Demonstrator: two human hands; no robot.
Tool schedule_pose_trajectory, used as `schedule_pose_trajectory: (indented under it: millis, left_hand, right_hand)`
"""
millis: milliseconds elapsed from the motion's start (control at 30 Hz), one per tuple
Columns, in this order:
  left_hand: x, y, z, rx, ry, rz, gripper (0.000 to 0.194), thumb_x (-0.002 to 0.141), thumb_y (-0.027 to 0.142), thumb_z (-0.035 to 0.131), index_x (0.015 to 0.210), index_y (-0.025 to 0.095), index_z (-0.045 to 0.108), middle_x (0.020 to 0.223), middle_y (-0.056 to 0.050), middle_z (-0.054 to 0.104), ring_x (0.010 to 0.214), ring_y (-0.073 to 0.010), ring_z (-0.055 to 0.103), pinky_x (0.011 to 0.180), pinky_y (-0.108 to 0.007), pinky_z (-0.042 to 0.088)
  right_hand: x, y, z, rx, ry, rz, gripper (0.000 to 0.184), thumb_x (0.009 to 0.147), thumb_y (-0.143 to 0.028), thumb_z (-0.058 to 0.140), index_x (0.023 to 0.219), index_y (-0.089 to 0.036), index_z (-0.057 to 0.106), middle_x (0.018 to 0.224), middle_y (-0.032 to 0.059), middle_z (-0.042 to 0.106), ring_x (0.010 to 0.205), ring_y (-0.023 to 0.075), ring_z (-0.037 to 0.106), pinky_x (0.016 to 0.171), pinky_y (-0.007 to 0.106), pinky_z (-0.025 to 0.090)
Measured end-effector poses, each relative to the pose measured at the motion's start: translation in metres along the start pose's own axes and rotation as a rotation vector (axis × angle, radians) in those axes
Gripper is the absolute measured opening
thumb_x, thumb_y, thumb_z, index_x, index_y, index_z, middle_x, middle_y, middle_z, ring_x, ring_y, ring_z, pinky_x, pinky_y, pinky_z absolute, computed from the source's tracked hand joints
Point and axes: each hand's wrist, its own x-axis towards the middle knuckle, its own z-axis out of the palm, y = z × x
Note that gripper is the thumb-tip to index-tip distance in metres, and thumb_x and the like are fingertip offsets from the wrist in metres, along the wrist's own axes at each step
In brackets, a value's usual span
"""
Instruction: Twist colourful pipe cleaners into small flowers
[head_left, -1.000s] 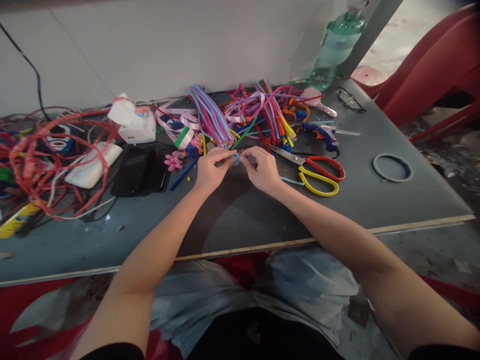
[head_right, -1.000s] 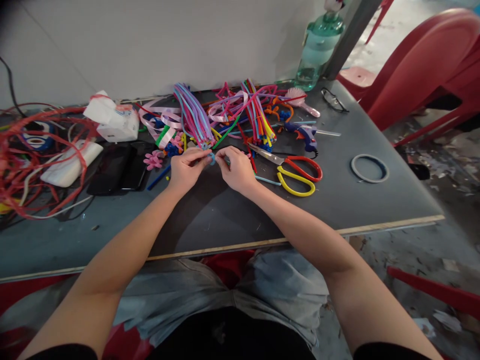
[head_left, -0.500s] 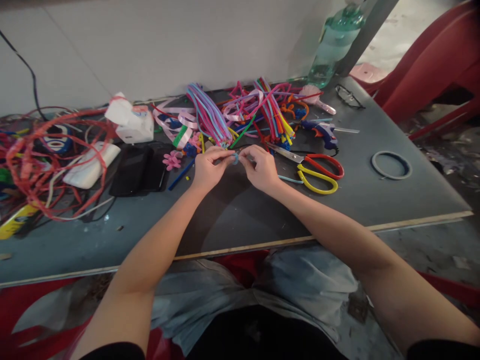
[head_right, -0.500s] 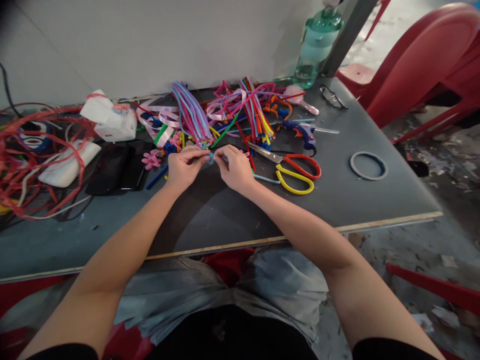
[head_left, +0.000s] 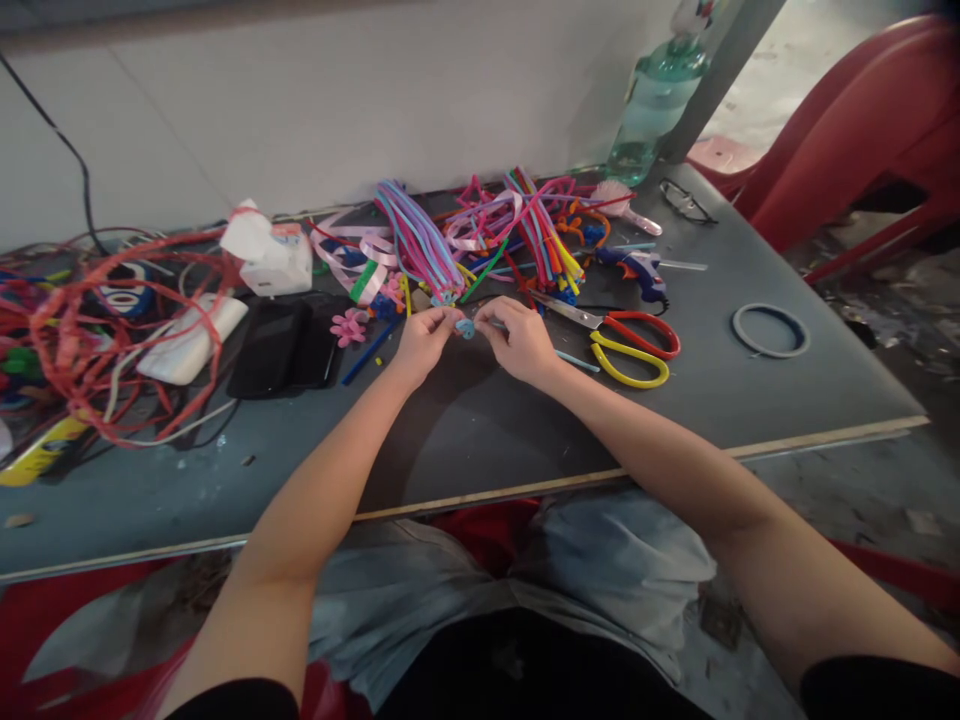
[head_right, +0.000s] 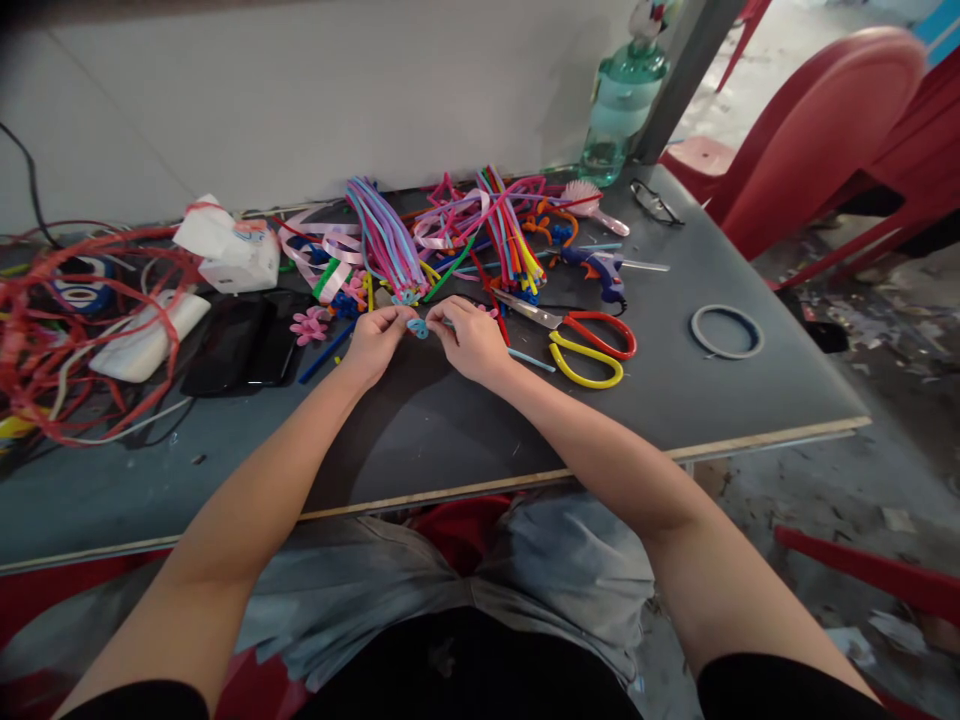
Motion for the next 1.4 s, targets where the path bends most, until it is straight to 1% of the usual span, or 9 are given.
schedule_pose_trajectory:
  millis: [200,333,567,700,833,933,1067,1233,1400]
  left_hand:
    - [0.0,0.007,-0.006,0.123,-0.031,0.077,0.056,0.074,0.077,0.073,0.082,0.022,0.076,0.082,-0.005,0.074,0.075,-0.0164,0.064,0.065,-0.029,0.05]
    - [-0.001,0.008,-0.007,0.214,-0.034,0.156,0.048,0.081,0.069,0.07,0.087,0.023,0.078,0.092,-0.007,0.076,0.089,-0.0191,0.067,0.075,-0.031,0.053]
    - [-0.001,0.006,-0.009,-0.204,-0.197,-0.047,0.048,0.072,0.068,0.081,0.085,0.022,0.077,0.072,-0.002,0.069,0.064,-0.0133,0.062,0.063,-0.029,0.053]
    - [-0.004,0.007,-0.005,-0.074,-0.113,-0.033,0.057,0.065,0.068,0.084,0.097,0.021,0.08,0.085,-0.005,0.077,0.074,-0.0153,0.068,0.067,-0.027,0.054]
    - [-0.006,0.004,0.001,0.122,0.002,-0.01,0.047,0.069,0.063,0.082,0.083,0.018,0.08,0.078,-0.005,0.077,0.066,-0.0156,0.065,0.062,-0.028,0.051]
    - [-0.007,0.004,0.002,0.135,0.066,0.033,0.042,0.073,0.058,0.081,0.084,0.018,0.08,0.078,-0.006,0.078,0.063,-0.0147,0.064,0.058,-0.027,0.049]
    - [-0.01,0.008,0.003,0.15,0.089,0.06,0.032,0.07,0.05,0.082,0.079,0.019,0.081,0.072,-0.004,0.077,0.058,-0.0124,0.06,0.055,-0.025,0.046]
    - [-0.014,0.016,0.004,0.215,0.079,0.1,0.022,0.073,0.039,0.079,0.081,0.019,0.082,0.065,-0.002,0.073,0.051,-0.0095,0.049,0.05,-0.024,0.039]
    - [-0.016,0.022,0.001,0.349,0.141,0.215,0.023,0.075,0.032,0.081,0.096,0.021,0.081,0.082,-0.004,0.078,0.071,-0.0141,0.065,0.062,-0.025,0.049]
  right_hand:
    - [0.002,0.002,-0.002,0.002,0.006,0.033,0.011,0.093,-0.017,0.057,0.087,-0.02,0.066,0.096,0.0072,0.073,0.089,0.0198,0.067,0.082,0.034,0.05]
    - [0.004,0.005,0.001,0.111,-0.046,0.106,0.01,0.092,-0.02,0.059,0.086,-0.019,0.067,0.089,0.0052,0.073,0.083,0.0178,0.065,0.078,0.032,0.049]
    - [0.004,0.005,0.001,0.338,-0.119,0.085,0.018,0.094,-0.033,0.058,0.089,-0.018,0.067,0.088,0.0047,0.071,0.076,0.0147,0.061,0.07,0.029,0.049]
    - [0.005,0.004,0.0,0.296,-0.025,0.087,0.015,0.091,-0.029,0.061,0.086,-0.018,0.069,0.088,0.0049,0.073,0.077,0.0152,0.063,0.071,0.03,0.049]
    - [0.004,0.001,-0.003,0.251,-0.005,0.126,0.015,0.091,-0.03,0.064,0.087,-0.018,0.072,0.089,0.0057,0.075,0.078,0.0163,0.066,0.069,0.029,0.048]
    - [0.004,-0.001,-0.005,0.189,-0.012,0.139,0.013,0.091,-0.03,0.065,0.09,-0.019,0.073,0.092,0.0062,0.076,0.08,0.0166,0.067,0.071,0.029,0.049]
    - [0.004,-0.005,-0.007,0.084,-0.025,0.11,0.008,0.087,-0.022,0.065,0.084,-0.019,0.071,0.088,0.0059,0.074,0.079,0.0169,0.066,0.074,0.03,0.049]
    - [0.002,-0.012,-0.007,0.053,-0.031,0.173,0.009,0.083,-0.022,0.063,0.08,-0.017,0.07,0.082,0.0052,0.073,0.071,0.0155,0.061,0.075,0.031,0.047]
    - [0.002,-0.011,-0.005,0.075,-0.048,0.266,0.012,0.083,-0.024,0.062,0.079,-0.017,0.07,0.08,0.0052,0.073,0.066,0.0151,0.059,0.071,0.031,0.045]
